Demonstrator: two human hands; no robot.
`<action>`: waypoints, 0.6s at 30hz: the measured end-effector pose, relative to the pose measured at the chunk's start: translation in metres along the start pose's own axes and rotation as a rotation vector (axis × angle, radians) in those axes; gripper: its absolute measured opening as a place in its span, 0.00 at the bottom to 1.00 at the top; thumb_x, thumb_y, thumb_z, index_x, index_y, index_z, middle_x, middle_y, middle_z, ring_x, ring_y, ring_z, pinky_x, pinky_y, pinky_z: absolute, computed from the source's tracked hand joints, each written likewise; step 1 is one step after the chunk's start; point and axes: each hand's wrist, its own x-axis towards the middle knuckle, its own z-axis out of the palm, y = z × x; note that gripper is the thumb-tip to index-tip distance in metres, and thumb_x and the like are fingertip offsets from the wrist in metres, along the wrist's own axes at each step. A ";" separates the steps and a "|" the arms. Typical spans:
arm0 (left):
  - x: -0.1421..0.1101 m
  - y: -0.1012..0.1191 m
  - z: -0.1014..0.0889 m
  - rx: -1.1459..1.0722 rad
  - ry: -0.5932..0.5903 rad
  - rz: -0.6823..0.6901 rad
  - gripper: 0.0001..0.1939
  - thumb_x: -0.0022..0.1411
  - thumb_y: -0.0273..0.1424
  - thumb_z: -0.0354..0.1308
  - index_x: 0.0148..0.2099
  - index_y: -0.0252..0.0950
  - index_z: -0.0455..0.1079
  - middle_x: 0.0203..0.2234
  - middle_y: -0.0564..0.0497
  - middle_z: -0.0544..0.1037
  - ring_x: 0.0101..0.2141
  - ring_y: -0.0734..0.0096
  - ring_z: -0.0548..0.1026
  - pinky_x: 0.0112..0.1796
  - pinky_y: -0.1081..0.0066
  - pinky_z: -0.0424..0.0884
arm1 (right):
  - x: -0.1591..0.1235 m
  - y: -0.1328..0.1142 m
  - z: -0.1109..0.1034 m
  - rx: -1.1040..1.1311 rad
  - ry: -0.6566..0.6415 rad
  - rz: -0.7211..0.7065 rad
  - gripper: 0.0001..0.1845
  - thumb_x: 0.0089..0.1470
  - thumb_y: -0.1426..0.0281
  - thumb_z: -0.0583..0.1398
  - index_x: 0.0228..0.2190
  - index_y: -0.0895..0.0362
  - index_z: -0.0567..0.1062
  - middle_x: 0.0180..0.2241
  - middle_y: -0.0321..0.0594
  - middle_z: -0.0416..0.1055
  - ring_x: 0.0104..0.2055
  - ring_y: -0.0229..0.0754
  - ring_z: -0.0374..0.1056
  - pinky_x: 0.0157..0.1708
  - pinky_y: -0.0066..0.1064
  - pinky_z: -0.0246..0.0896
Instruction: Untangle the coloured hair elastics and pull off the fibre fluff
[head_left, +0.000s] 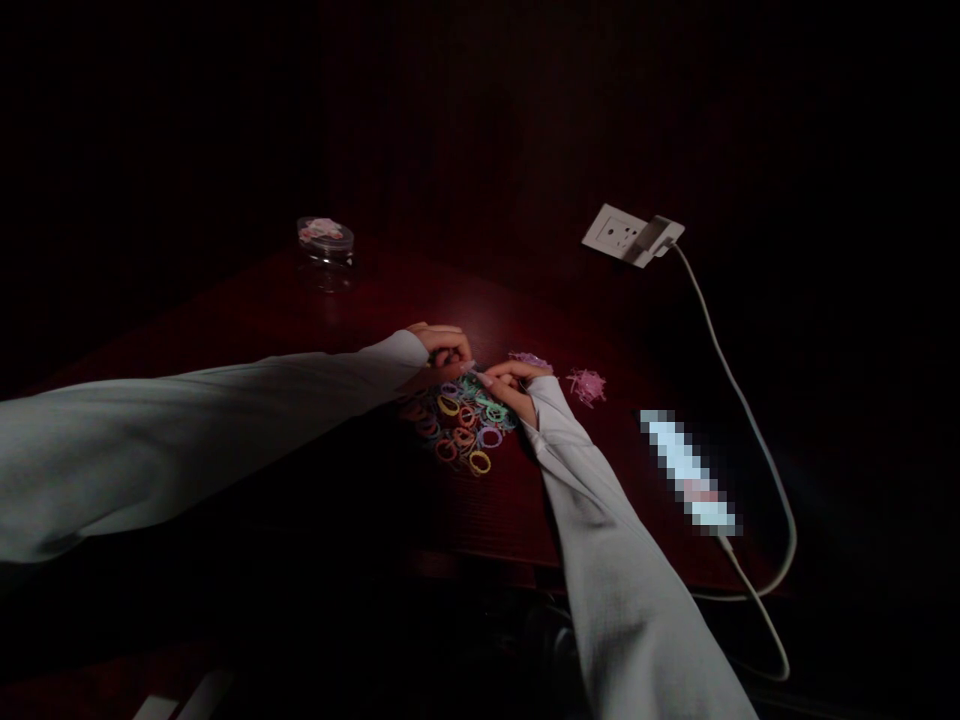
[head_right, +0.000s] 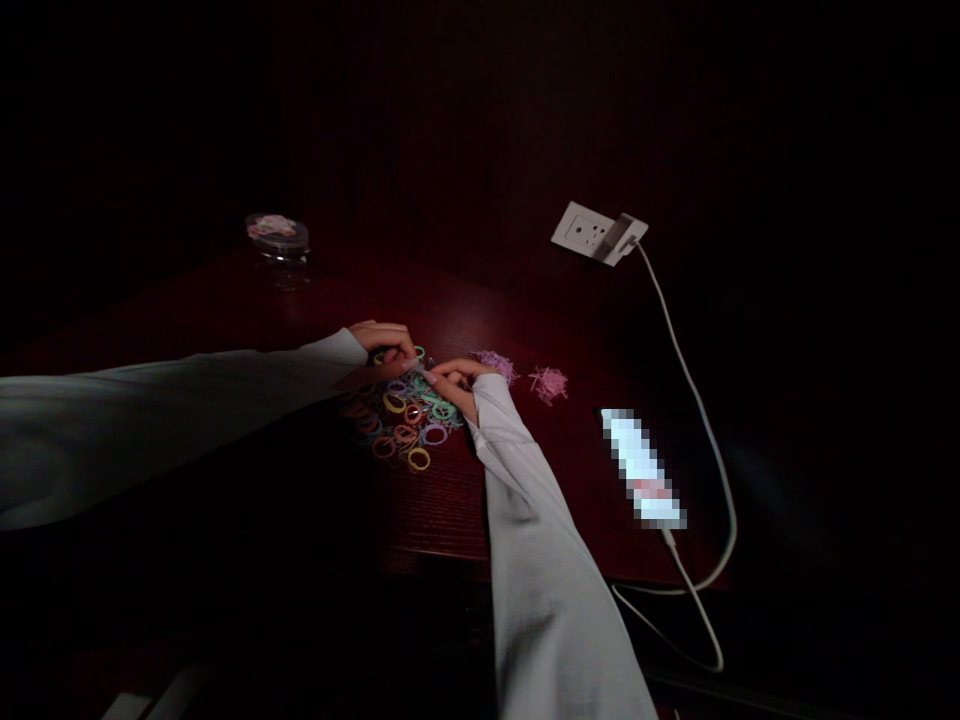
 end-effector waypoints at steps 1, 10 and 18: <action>0.000 0.000 0.000 0.004 -0.008 -0.007 0.13 0.68 0.36 0.53 0.36 0.36 0.75 0.29 0.55 0.75 0.27 0.78 0.68 0.36 0.72 0.60 | 0.001 0.001 0.000 -0.008 0.010 -0.008 0.21 0.49 0.48 0.69 0.29 0.54 0.81 0.20 0.31 0.68 0.21 0.34 0.57 0.23 0.30 0.48; -0.002 0.007 -0.007 0.138 -0.079 -0.061 0.14 0.70 0.41 0.51 0.44 0.40 0.75 0.39 0.53 0.80 0.43 0.65 0.71 0.47 0.65 0.57 | 0.004 0.018 -0.056 -0.465 0.550 -0.115 0.21 0.58 0.49 0.62 0.33 0.54 0.82 0.24 0.37 0.72 0.31 0.42 0.64 0.36 0.34 0.56; -0.005 0.006 -0.003 0.123 -0.171 -0.070 0.14 0.70 0.40 0.51 0.50 0.44 0.74 0.51 0.54 0.80 0.52 0.62 0.69 0.52 0.63 0.56 | -0.003 0.031 -0.072 -0.767 0.542 0.136 0.25 0.55 0.44 0.60 0.32 0.52 0.83 0.31 0.40 0.77 0.42 0.50 0.64 0.47 0.41 0.49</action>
